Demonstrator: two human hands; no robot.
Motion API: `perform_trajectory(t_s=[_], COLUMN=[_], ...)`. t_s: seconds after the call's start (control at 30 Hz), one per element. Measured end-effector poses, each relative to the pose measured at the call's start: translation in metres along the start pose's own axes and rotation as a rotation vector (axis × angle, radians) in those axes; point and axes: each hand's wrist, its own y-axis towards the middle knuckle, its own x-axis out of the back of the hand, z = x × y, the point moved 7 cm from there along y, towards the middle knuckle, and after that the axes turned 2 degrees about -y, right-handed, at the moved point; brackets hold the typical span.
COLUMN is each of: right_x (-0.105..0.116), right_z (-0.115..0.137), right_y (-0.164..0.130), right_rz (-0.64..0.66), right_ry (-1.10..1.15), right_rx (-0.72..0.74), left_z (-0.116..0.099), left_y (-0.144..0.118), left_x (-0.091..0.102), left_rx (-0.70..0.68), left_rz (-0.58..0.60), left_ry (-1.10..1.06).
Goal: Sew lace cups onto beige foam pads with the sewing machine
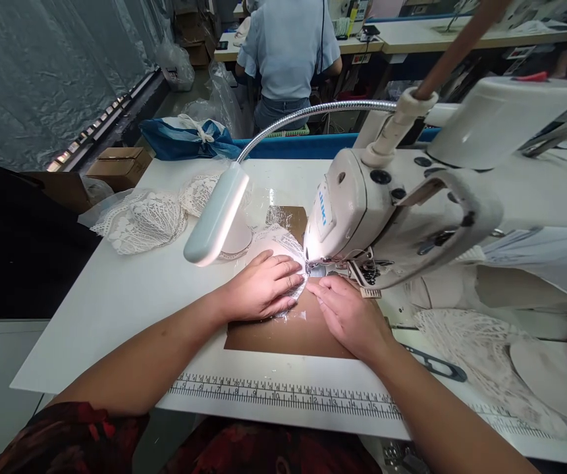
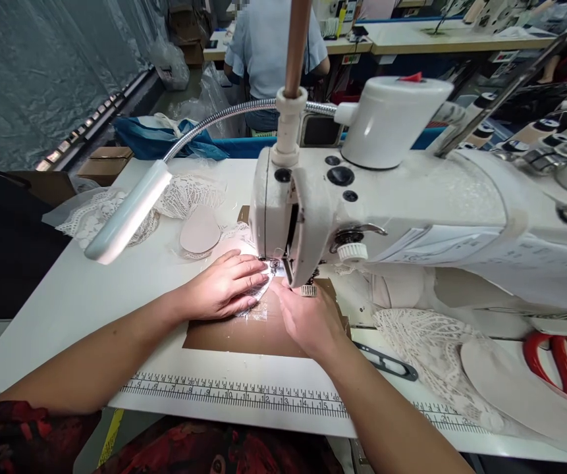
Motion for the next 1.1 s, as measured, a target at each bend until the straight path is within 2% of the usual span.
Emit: perform_trajectory(t_s=[0.17,0.27,0.4,0.53,0.73,0.83,1.0,1.1], right_x=[0.003,0.002,0.002,0.003,0.002,0.001,0.000,0.001], right_z=[0.005,0.002,-0.003,0.000,0.008,0.009,0.011,0.013], right_y=[-0.001,-0.002,-0.002,0.000,0.000,0.000,0.000,0.001], right_rz=[-0.022,-0.040,-0.073,-0.070,-0.020,-0.016,-0.021,-0.010], right_ry=[-0.039,-0.034,-0.034,-0.028,-0.023,-0.005,-0.025,-0.088], right_rx=[0.056,0.034,-0.031,0.002,0.072,0.098,0.138,0.133], left_z=[-0.003,-0.005,0.002,0.007,0.009,0.007,-0.003,-0.003], left_y=[0.000,0.000,0.000,0.000,0.000,-0.001,-0.001,-0.003], left_x=[0.003,0.004,0.003,0.001,0.008,0.008,-0.001,-0.004], left_rx=[-0.046,-0.072,0.020,0.107,0.144,0.089,-0.095,-0.150], left_rz=[-0.021,-0.029,-0.030,-0.023,-0.058,-0.040,0.080,0.124], left_ry=[-0.042,-0.051,-0.045,-0.029,-0.175,-0.168,-0.018,0.036])
